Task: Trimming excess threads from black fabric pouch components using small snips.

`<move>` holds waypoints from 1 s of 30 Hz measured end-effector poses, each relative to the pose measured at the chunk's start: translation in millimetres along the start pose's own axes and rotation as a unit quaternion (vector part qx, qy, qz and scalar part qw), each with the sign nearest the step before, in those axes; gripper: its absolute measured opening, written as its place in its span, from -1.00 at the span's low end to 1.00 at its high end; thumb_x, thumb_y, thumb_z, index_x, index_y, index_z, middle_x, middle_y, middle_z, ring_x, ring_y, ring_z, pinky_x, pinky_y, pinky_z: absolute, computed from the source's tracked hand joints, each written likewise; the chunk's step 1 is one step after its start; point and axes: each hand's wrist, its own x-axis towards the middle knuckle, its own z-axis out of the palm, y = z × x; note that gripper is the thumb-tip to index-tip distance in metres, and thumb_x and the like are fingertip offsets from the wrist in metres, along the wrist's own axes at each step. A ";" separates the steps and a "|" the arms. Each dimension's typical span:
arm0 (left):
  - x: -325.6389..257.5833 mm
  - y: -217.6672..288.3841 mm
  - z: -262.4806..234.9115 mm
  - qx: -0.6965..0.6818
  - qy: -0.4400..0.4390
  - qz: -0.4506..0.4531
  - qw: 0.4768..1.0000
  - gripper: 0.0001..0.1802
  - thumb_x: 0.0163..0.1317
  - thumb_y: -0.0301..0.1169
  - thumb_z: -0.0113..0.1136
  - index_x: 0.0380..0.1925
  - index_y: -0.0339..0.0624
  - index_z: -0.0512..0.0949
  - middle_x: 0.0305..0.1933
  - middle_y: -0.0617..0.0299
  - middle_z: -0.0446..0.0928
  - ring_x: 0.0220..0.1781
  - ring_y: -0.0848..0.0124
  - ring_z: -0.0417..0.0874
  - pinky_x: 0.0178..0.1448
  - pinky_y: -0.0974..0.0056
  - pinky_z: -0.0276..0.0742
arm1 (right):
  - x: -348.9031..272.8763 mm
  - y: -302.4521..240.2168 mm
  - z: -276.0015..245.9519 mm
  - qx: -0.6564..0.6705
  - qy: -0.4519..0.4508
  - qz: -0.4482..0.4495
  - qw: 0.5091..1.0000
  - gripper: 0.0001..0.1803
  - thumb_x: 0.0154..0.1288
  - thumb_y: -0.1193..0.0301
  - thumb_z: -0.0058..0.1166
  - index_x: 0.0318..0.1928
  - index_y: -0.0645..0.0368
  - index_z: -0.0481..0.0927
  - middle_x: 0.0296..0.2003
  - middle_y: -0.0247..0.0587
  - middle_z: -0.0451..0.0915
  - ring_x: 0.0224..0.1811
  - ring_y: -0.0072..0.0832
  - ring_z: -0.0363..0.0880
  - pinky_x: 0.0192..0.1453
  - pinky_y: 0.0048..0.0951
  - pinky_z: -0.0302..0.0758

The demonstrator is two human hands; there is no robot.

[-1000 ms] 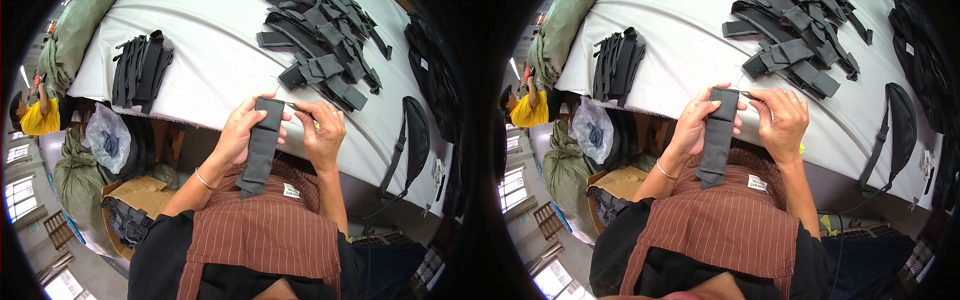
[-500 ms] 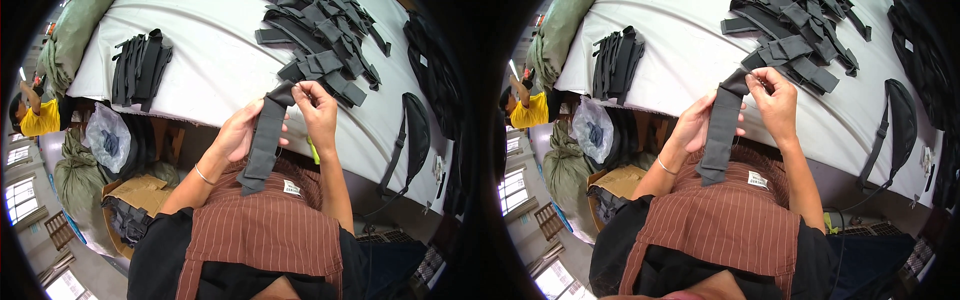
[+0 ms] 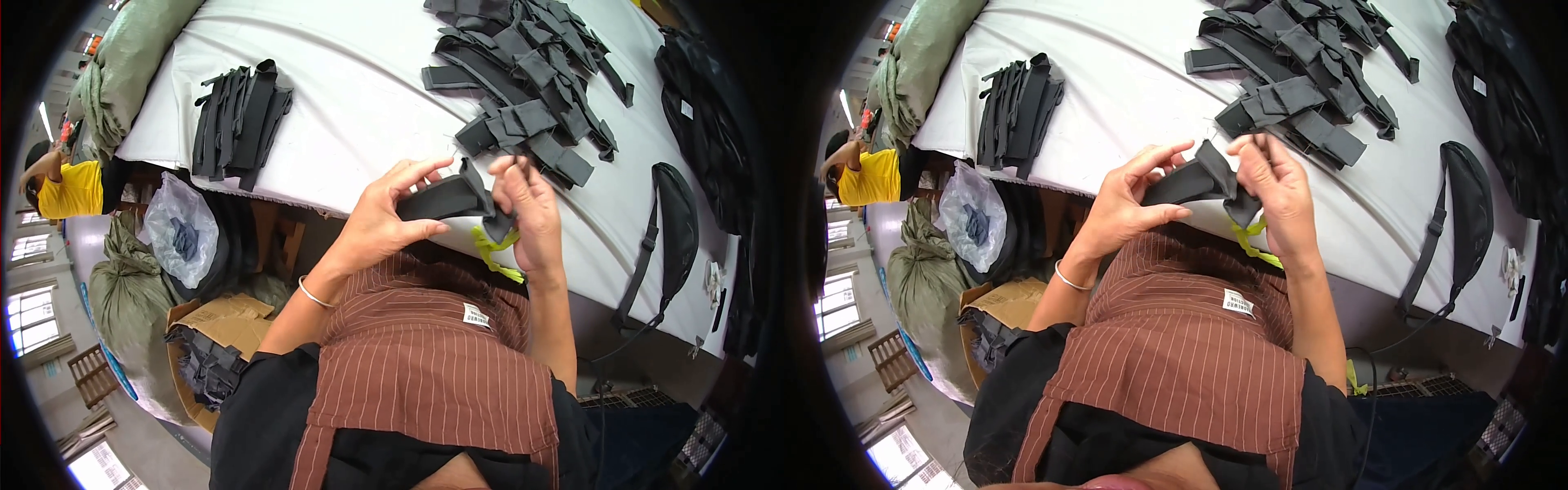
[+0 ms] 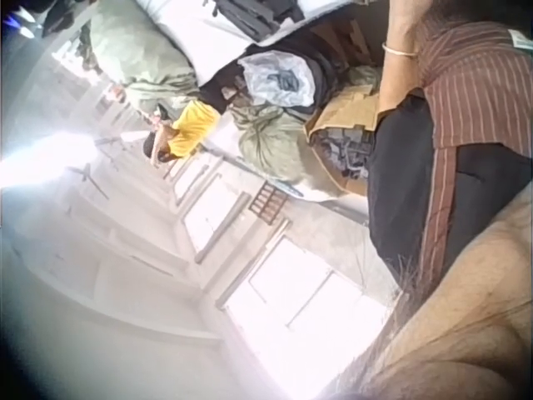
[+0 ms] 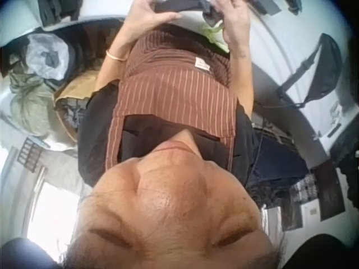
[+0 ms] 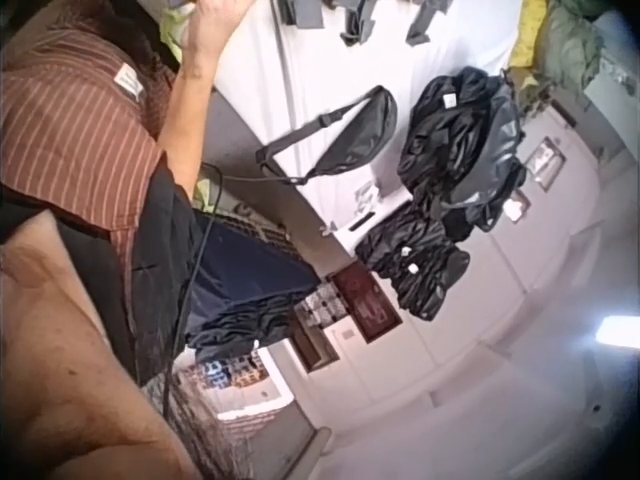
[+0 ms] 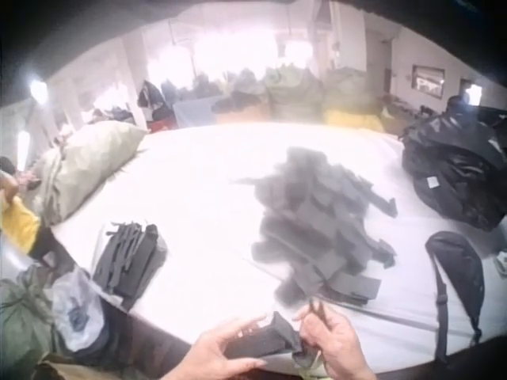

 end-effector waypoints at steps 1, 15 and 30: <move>0.8 2.3 -0.1 0.168 0.014 0.066 0.984 -0.22 -0.14 -0.60 0.39 0.22 -0.18 0.45 -0.02 0.24 0.47 0.01 0.45 0.46 0.14 0.37 0.41 | -2.1 -0.9 9.2 -0.015 0.014 0.015 1.000 -0.76 0.40 0.33 0.09 -0.07 0.23 0.54 -0.39 -0.53 0.46 -0.36 -0.80 0.31 -0.27 -0.74 0.28; 7.0 2.2 -2.5 0.416 0.217 0.209 0.858 -0.18 -0.21 -0.66 0.28 0.22 -0.05 0.43 0.05 0.01 0.32 0.16 0.06 0.32 0.28 0.06 0.20 | -9.9 21.9 11.9 -0.134 0.057 -0.038 0.989 -0.89 0.22 0.59 0.19 -0.23 0.25 0.58 -0.43 -0.49 0.54 -0.39 -0.78 0.43 -0.28 -0.68 0.41; 21.1 -22.3 -16.4 -0.251 0.182 -0.053 0.949 -0.49 0.27 -0.24 0.26 0.13 -0.25 0.40 -0.13 0.27 0.55 -0.13 0.47 0.57 0.08 0.27 0.49 | -20.3 36.6 30.1 -0.366 0.119 -0.161 0.909 -0.82 0.01 0.73 0.10 -0.35 0.25 0.54 -0.55 -0.29 0.55 -0.56 -0.64 0.45 -0.42 -0.61 0.38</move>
